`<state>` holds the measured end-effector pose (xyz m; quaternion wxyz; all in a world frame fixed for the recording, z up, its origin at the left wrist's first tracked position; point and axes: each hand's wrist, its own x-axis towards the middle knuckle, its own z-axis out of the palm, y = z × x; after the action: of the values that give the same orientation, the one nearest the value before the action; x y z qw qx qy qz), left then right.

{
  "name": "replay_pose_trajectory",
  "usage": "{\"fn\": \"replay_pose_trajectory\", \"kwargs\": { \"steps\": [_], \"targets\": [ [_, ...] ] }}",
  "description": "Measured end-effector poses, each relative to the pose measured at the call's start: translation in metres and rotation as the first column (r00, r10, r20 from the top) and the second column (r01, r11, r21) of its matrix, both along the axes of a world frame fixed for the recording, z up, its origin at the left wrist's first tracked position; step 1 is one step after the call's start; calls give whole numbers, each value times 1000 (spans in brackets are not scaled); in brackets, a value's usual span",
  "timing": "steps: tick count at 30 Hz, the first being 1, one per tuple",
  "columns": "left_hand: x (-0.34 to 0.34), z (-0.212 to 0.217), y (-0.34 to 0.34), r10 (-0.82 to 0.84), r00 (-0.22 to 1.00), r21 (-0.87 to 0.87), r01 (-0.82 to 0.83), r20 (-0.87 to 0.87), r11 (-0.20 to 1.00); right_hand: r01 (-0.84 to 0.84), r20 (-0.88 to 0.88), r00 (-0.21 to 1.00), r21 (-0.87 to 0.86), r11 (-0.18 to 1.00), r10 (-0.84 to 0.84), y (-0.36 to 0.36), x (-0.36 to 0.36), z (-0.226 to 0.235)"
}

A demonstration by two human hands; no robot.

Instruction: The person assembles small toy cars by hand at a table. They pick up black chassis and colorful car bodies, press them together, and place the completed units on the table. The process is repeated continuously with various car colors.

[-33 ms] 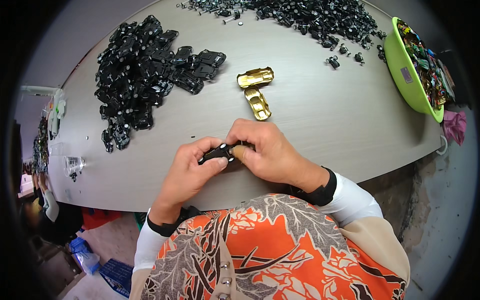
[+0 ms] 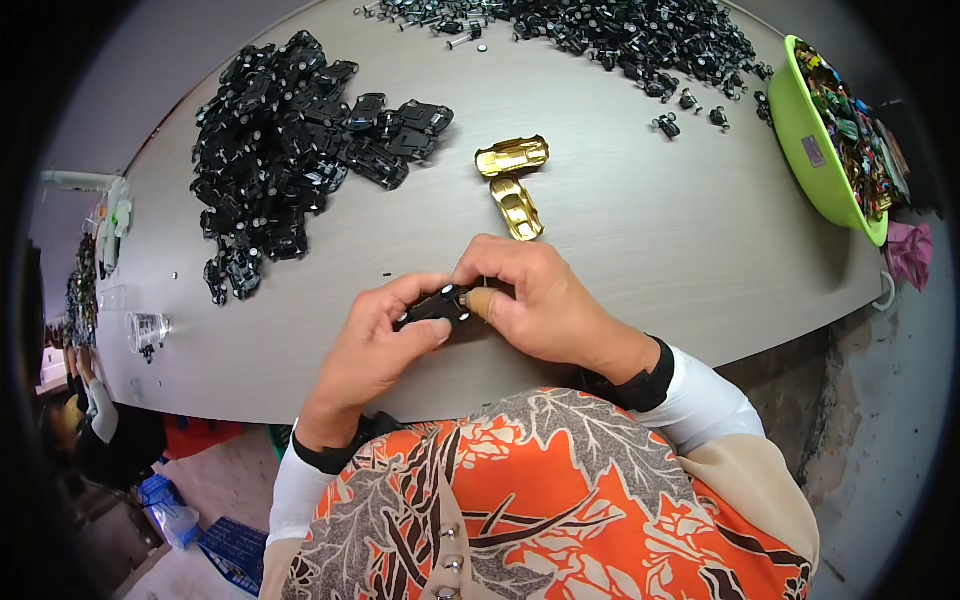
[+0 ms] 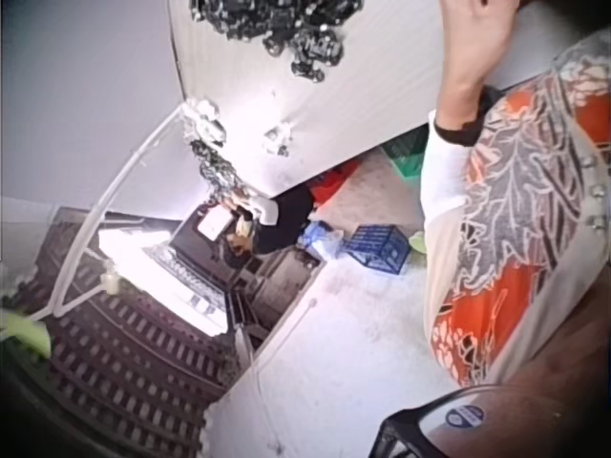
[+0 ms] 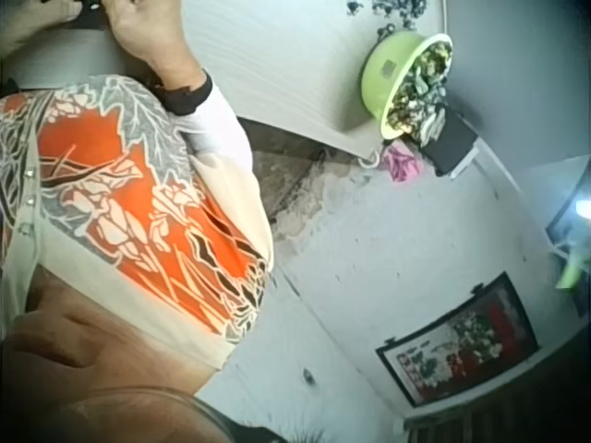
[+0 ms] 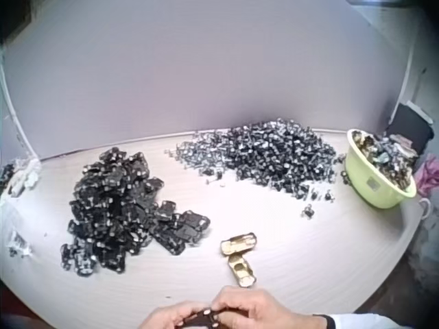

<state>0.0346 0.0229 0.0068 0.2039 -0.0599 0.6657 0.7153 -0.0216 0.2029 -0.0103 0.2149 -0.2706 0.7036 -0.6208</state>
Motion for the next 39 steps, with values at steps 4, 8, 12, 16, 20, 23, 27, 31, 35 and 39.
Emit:
{"fn": "replay_pose_trajectory", "kwargs": {
  "steps": [4, 8, 12, 16, 20, 23, 27, 31, 35, 39],
  "targets": [
    [3, -5, -9, 240, 968, 188, -250, 73, 950, -30, 307, 951, -19, 999, 34, 2, 1, 7],
    [2, -8, -20, 316, 934, 366, -356, 167, 860, -69, 495, 866, -18, 997, 69, -3, 2, 21],
    [7, -6, -14, 292, 944, 383, -330, 155, 863, -27, 214, 975, -139, 990, 56, 0, 0, 14],
    [17, -5, -14, 96, 977, 390, -164, 188, 906, -86, 85, 992, -128, 988, 98, 1, -3, 15],
    [21, -6, -16, 26, 986, 309, -77, 166, 948, -123, 423, 892, -116, 986, 161, 1, -3, 29],
    [21, -6, -17, -10, 991, 280, -27, 131, 960, -194, 428, 874, -126, 973, 230, 0, -3, 26],
    [22, -3, -13, -20, 997, 223, 3, 71, 975, -238, 493, 835, -76, 968, 244, 0, -3, 25],
    [24, -4, -14, -50, 998, 114, 46, 38, 992, -295, 531, 816, 43, 955, 228, -1, -2, 28],
    [26, -5, -11, -44, 999, 62, 43, 25, 997, -277, 373, 901, 98, 956, 222, -6, 4, 24],
    [26, -7, -10, 10, 999, 37, -11, 36, 999, -212, 133, 971, 78, 974, 200, -9, 12, 9]
  ]
}}
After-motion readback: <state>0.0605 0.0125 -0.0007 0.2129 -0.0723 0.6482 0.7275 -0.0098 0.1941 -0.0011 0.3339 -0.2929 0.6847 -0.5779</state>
